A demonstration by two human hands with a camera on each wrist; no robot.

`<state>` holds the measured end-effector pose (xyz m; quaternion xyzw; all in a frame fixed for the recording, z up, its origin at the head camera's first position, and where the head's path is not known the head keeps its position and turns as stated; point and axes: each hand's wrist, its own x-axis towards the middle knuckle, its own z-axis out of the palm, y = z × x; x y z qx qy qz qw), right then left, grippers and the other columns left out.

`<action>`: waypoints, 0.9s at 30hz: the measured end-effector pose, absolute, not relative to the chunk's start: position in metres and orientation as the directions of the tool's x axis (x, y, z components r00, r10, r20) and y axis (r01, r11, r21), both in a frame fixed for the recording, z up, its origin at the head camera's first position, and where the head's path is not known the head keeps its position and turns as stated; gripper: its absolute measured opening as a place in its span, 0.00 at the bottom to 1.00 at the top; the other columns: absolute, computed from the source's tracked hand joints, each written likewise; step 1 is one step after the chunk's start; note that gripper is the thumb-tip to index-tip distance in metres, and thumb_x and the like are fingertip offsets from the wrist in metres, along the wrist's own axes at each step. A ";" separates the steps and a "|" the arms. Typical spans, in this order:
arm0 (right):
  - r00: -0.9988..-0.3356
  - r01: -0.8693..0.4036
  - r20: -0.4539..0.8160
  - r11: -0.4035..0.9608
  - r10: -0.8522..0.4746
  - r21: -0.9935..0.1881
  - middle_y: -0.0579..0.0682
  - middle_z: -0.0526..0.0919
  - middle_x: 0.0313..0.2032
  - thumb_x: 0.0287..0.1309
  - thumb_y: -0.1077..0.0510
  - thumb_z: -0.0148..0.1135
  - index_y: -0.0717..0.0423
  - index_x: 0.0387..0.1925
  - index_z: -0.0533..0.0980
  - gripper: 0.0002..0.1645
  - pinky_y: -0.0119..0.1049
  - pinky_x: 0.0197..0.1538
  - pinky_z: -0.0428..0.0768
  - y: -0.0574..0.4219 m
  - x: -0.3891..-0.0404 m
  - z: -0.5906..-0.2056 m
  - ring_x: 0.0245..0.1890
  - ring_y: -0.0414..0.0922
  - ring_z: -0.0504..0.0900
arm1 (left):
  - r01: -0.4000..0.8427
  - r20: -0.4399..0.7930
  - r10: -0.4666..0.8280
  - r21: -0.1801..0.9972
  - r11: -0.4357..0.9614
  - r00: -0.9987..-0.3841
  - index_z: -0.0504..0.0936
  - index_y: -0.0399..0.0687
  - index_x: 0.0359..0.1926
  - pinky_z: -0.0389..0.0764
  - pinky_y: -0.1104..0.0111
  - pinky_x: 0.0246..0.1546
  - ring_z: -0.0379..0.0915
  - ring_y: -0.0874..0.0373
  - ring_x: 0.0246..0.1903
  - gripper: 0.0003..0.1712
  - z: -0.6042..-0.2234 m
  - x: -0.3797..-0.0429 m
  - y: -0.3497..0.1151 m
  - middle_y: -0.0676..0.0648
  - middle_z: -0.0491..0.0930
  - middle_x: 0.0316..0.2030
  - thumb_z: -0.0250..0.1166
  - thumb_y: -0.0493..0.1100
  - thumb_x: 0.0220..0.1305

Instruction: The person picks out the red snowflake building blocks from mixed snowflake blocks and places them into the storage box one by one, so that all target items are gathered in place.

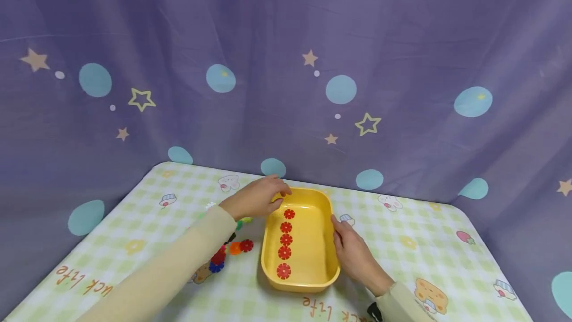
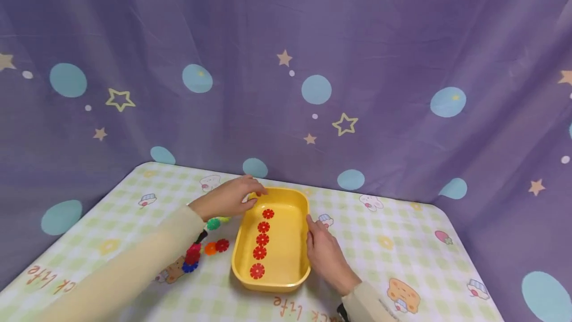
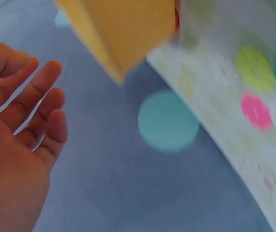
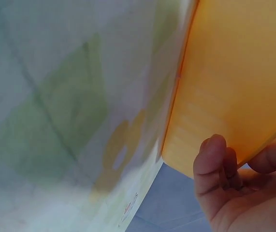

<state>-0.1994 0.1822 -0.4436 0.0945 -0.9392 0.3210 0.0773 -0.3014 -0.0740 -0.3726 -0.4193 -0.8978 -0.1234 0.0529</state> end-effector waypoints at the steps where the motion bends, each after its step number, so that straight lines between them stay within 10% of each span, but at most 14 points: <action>1: -0.970 -0.227 0.208 0.778 -0.126 -0.586 0.61 0.70 0.59 0.67 0.64 0.49 0.64 0.66 0.62 0.27 0.51 0.59 0.66 0.184 -0.199 -0.444 0.59 0.54 0.69 | 0.763 0.214 0.733 0.187 0.618 -0.646 0.82 0.49 0.47 0.72 0.65 0.51 0.70 0.59 0.44 0.13 -0.370 -0.299 -0.082 0.53 0.80 0.45 0.63 0.40 0.61; 14: -0.961 -0.250 0.245 0.796 -0.132 -0.551 0.57 0.77 0.49 0.66 0.66 0.51 0.66 0.64 0.65 0.25 0.46 0.53 0.73 0.187 -0.198 -0.445 0.46 0.45 0.76 | 0.618 0.031 0.638 0.287 0.732 -0.770 0.82 0.47 0.43 0.72 0.56 0.51 0.70 0.54 0.44 0.16 -0.414 -0.262 -0.182 0.52 0.77 0.39 0.72 0.44 0.52; 27: -0.962 -0.247 0.238 0.794 -0.133 -0.556 0.57 0.76 0.50 0.66 0.65 0.50 0.66 0.64 0.65 0.25 0.47 0.54 0.73 0.181 -0.200 -0.443 0.49 0.47 0.76 | 0.622 0.034 0.637 0.260 0.739 -0.770 0.81 0.52 0.39 0.70 0.67 0.35 0.62 0.61 0.32 0.18 -0.443 -0.246 -0.158 0.56 0.69 0.30 0.73 0.54 0.50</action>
